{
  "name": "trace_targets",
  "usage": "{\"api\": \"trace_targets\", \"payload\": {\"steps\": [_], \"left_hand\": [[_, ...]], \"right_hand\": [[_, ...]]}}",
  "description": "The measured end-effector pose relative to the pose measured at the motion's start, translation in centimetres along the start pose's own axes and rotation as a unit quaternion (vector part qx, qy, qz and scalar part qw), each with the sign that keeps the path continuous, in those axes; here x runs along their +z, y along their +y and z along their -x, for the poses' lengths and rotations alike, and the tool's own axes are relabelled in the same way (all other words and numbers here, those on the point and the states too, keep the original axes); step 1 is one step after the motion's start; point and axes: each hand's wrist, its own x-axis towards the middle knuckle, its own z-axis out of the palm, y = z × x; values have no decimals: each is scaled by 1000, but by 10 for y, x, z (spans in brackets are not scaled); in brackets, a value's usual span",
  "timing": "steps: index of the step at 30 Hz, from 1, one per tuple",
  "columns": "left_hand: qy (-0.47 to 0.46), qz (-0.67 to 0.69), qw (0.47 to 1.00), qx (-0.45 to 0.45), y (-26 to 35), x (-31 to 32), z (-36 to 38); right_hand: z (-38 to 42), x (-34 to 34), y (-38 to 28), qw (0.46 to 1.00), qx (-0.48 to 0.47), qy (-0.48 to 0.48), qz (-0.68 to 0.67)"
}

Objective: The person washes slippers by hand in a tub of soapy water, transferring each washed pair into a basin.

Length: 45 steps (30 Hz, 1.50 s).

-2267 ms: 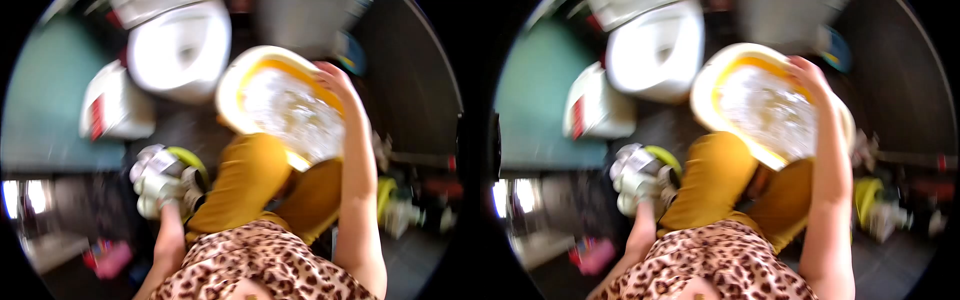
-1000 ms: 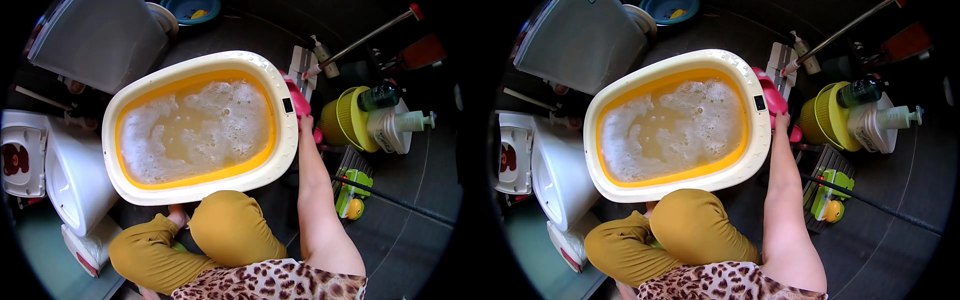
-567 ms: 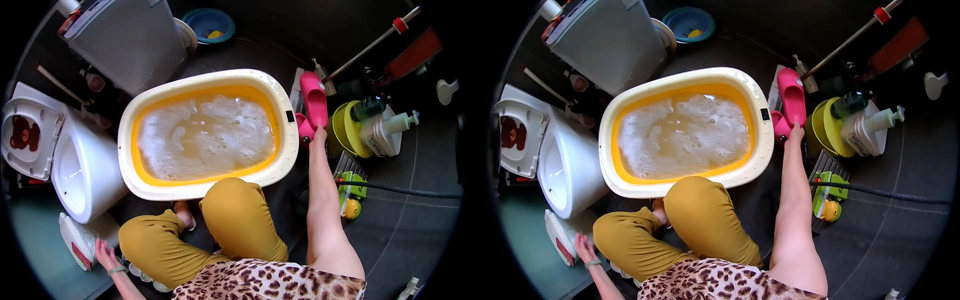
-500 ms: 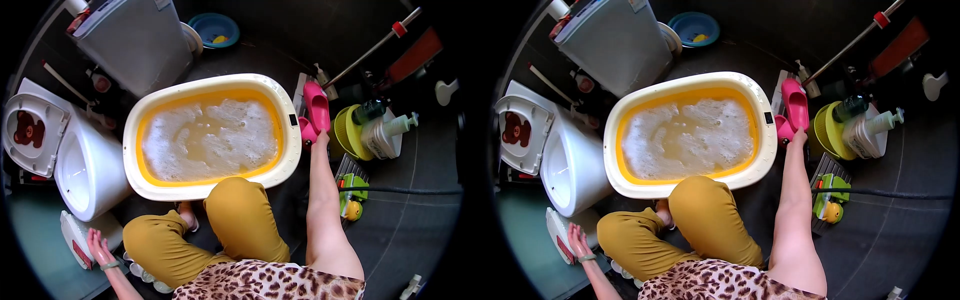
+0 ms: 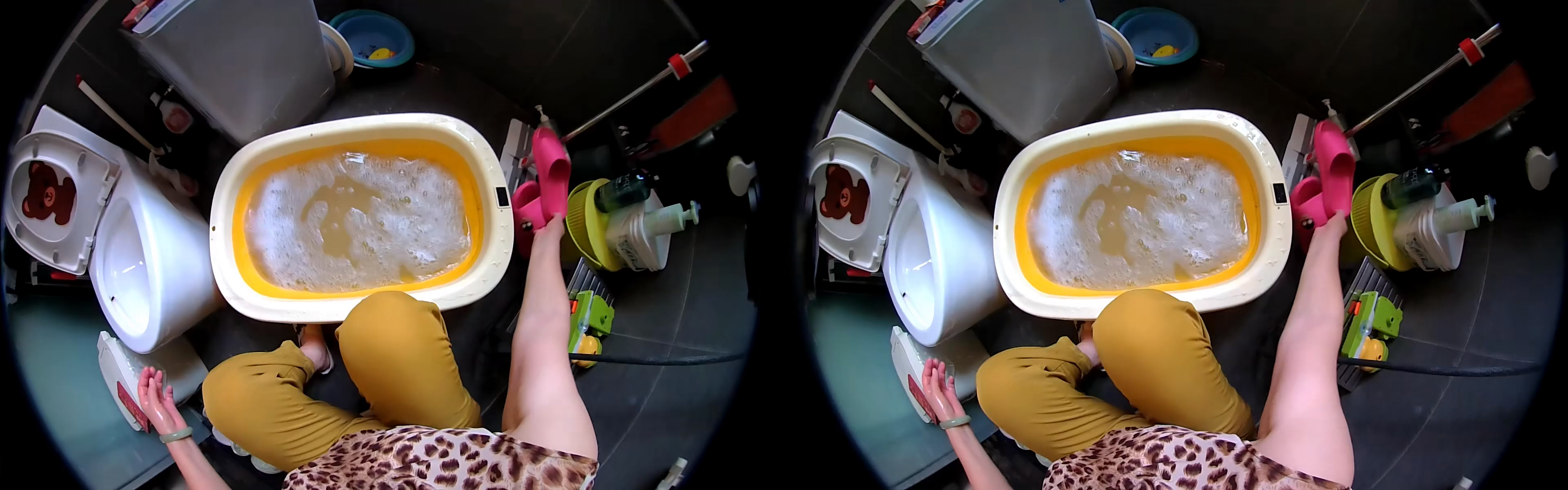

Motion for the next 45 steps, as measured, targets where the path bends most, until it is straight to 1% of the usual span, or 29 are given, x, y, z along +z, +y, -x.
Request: {"api": "trace_targets", "payload": {"steps": [1, 2, 3, 5, 8, 10, 12, 15, 16, 17, 18, 19, 22, 23, 25, 27, 28, 29, 30, 31, 32, 33, 34, 36, 37, 39, 41, 43, 45], "left_hand": [[8, -3, 1000, -12, -5, -5, -2], [16, -6, 1000, -23, -11, -10, -3], [25, 4, 999, -34, -16, -12, -8], [35, 18, 998, -47, -17, -2, -8], [2, 13, 1000, -1, 14, 51, -5], [-64, -21, 997, 37, 36, 90, -11], [-142, -32, 988, 59, 56, 134, -13], [-297, -48, 952, 57, 82, 208, -10], [-343, -59, 936, 50, 84, 232, -8], [-384, -72, 920, 41, 83, 253, -6], [-416, -88, 904, 33, 79, 274, -5], [-439, -106, 892, 27, 71, 293, -2], [-451, -204, 868, 37, 32, 335, 4], [-461, -186, 867, 40, 16, 344, 9], [-437, -198, 875, 72, -55, 365, -1], [-401, -324, 852, 95, -82, 366, 11], [-389, -365, 840, 101, -94, 367, 18], [-336, -425, 837, 76, -105, 367, 24], [-280, -484, 828, 50, -113, 368, 28], [-281, -484, 827, 45, -107, 368, 31], [-248, -491, 832, 76, -100, 368, 32], [-219, -500, 832, 101, -99, 372, 31], [-223, -503, 829, 96, -101, 377, 26], [-180, -514, 822, 168, -101, 391, 11], [-184, -516, 820, 165, -103, 395, 2], [-220, -571, 777, 147, -106, 402, -16], [-244, -591, 755, 145, -112, 406, -26], [-365, -549, 730, 179, -126, 406, -34], [-394, -551, 715, 173, -149, 411, -31]], "right_hand": [[-6, 0, -9, 999, 34, -13, 12], [-11, -1, -18, 991, 98, -15, 87], [-9, 3, -24, 991, 97, -9, 91], [-2, 16, -34, 992, 112, -52, 3], [21, 28, -56, 985, 44, -168, 1], [76, 56, -66, 971, 13, -237, 13], [130, 84, -60, 957, 30, -288, 31], [212, 121, -23, 919, 163, -358, -1], [221, 127, -4, 899, 291, -326, -16], [233, 130, 10, 880, 316, -347, 75], [233, 130, 29, 848, 371, -367, 95], [246, 132, 41, 839, 396, -361, 99], [258, 118, 69, 833, 417, -348, 106], [247, 105, 82, 840, 409, -336, 117], [238, 84, 91, 847, 402, -321, 134], [234, 63, 90, 845, 346, -328, 240], [215, 49, 97, 845, 346, -325, 246], [189, 33, 109, 795, 214, -344, 451], [174, 25, 117, 695, 71, -345, 627], [182, 36, 108, 691, 73, -344, 631], [188, 47, 97, 618, -167, -407, 651], [198, 62, 87, 501, -389, -446, 632], [208, 81, 87, 499, -382, -446, 637], [233, 122, 101, 413, -289, -482, 717], [242, 131, 107, 412, -284, -482, 719], [254, 146, 124, 322, -250, -451, 794], [258, 149, 140, 310, -257, -465, 789], [271, 149, 147, 274, -249, -504, 780], [271, 148, 158, 289, -240, -522, 766]]}}
